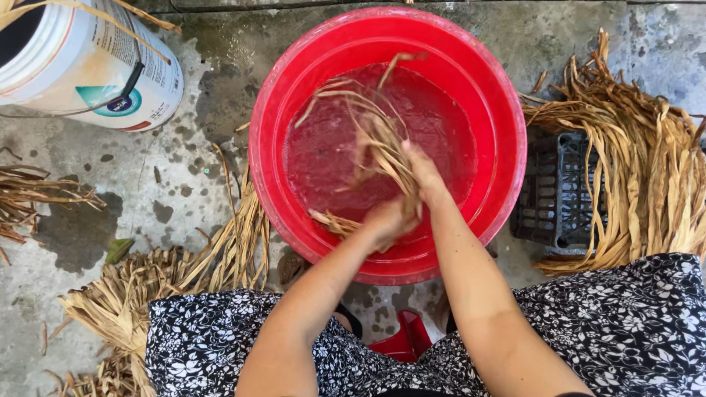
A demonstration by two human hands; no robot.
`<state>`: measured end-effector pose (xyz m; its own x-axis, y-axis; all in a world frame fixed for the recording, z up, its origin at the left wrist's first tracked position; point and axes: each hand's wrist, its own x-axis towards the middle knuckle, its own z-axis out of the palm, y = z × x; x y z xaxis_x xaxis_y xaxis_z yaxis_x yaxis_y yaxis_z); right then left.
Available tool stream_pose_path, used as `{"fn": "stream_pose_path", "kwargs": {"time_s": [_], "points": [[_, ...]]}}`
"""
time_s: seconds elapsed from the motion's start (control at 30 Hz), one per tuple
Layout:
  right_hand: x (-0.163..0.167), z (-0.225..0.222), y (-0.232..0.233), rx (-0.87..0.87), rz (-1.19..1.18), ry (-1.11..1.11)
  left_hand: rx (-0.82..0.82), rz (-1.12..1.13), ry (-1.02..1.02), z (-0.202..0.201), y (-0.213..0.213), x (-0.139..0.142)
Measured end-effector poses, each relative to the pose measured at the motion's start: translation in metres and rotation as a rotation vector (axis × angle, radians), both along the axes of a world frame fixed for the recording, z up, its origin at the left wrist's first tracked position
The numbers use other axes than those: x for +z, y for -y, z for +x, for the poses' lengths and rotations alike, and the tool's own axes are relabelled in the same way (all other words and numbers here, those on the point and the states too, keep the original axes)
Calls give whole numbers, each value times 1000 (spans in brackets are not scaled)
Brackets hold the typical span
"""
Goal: The person sits on a low stool and washes bundles of dried tobacco leaves in a red basin of water, dunking and swishing each bundle, then places the washed leaves on a black plastic crate and ties them into bundles with a leaf strip.
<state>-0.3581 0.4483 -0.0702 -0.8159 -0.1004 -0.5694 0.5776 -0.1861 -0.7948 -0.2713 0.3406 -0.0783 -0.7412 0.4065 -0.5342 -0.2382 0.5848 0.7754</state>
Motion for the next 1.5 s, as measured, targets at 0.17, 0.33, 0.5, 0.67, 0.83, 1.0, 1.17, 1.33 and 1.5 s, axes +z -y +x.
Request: {"fn": "stream_pose_path", "kwargs": {"time_s": [0.17, 0.33, 0.5, 0.67, 0.83, 1.0, 1.17, 1.33, 1.5], "points": [[-37, 13, -12, 80, 198, 99, -108, 98, 139, -8, 8, -23], [-32, 31, 25, -197, 173, -60, 729, 600, 546, -44, 45, -27], [4, 65, 107, -12, 605, -724, 1027, 936, 489, -75, 70, -13], [11, 35, 70, 52, 545, -197, 957, 1035, 481, -62, 26, 0], [-7, 27, 52, -65, 594, -537, 856, 1024, 515, -52, 19, 4], [-12, 63, 93, 193, 474, -368, 1155, 874, 463, -69, 61, -9], [-6, 26, 57, -45, 467, -470, 973, 1046, 452, -50, 12, -1], [18, 31, 62, -69, 318, -389, 982, 858, 442, -56, 29, 33], [33, 65, 99, 144, 516, -864, 1091, 986, 219, -68, 57, 8]]}}
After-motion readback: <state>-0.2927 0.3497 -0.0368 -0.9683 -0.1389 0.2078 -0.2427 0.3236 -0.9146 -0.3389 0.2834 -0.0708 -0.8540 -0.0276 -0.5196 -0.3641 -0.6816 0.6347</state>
